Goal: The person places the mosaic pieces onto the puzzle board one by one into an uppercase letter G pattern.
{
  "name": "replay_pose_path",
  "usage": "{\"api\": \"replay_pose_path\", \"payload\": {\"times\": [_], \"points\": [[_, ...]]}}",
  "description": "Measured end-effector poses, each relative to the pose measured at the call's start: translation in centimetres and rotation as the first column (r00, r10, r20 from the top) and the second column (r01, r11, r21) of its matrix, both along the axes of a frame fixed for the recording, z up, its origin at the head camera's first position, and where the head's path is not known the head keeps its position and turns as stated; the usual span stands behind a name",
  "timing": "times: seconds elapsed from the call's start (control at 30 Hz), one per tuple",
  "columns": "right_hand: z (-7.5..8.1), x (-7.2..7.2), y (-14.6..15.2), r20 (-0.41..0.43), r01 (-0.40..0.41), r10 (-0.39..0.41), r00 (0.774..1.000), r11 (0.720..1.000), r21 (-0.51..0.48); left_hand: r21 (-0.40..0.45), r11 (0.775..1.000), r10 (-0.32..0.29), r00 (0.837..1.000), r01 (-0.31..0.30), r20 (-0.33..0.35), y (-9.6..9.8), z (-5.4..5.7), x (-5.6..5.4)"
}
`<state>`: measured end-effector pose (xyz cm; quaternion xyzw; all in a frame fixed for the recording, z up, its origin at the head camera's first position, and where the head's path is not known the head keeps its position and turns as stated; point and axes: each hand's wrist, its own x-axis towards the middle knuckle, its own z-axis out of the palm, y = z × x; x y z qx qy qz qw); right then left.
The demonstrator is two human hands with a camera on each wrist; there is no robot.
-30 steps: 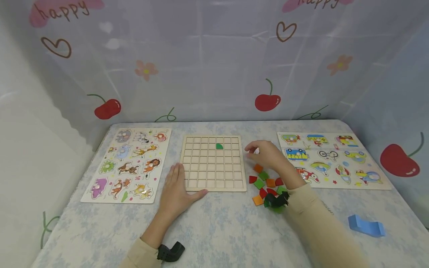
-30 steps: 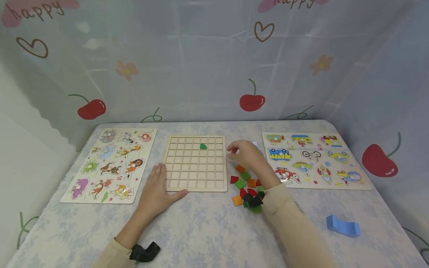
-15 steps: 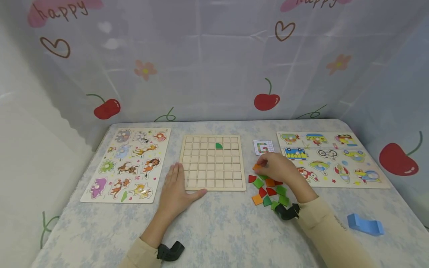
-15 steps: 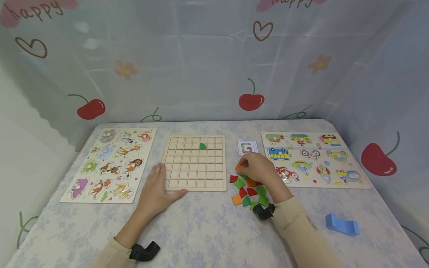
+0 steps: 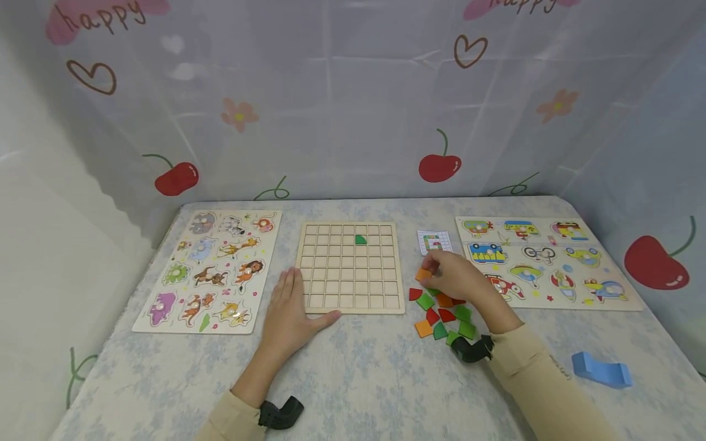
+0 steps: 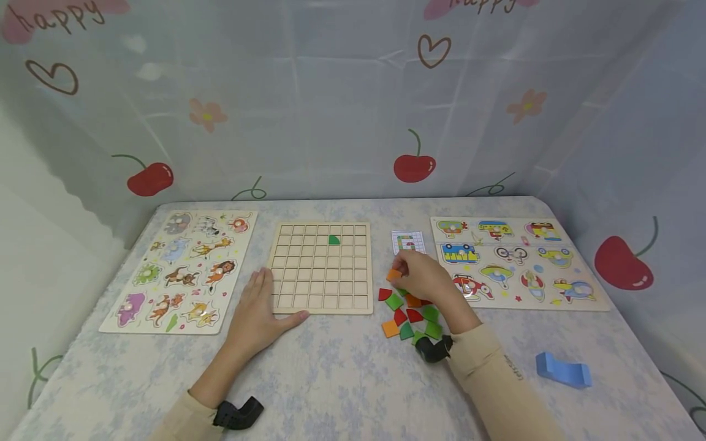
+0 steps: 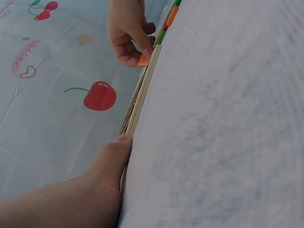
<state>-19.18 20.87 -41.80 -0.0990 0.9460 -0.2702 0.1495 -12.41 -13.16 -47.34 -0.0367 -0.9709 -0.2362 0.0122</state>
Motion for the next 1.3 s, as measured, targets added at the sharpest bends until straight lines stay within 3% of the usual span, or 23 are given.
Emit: {"api": "replay_pose_path", "payload": {"times": [0.17, 0.37, 0.53, 0.87, 1.3], "points": [[0.0, -0.4, 0.0, 0.005, -0.046, 0.046, 0.999, 0.998, -0.054, 0.005, 1.0, 0.002, 1.0, -0.002, 0.0, 0.0, 0.0, 0.0], [0.1, -2.2, -1.4, -0.011, -0.034, 0.032, 0.999, 0.991, -0.133, 0.01, 1.0, 0.004, 1.0, -0.004, 0.0, -0.1, 0.0, 0.0], [0.0, -4.2, -4.0, -0.053, -0.026, 0.015, 0.998, 0.979, -0.204, 0.01, 1.0, 0.003, 1.0, -0.003, 0.003, 0.0, 0.1, 0.0], [-0.5, -6.9, -9.9, -0.045, 0.023, -0.036, 0.998, 0.964, -0.265, 0.001, 1.0, 0.006, 1.0, -0.006, 0.018, 0.1, 0.0, 0.0], [-1.2, -7.9, -13.4, -0.104, 0.03, -0.054, 0.993, 0.975, -0.219, -0.017, 1.0, 0.006, 1.0, -0.006, -0.008, 0.0, -0.3, 0.0]]}}
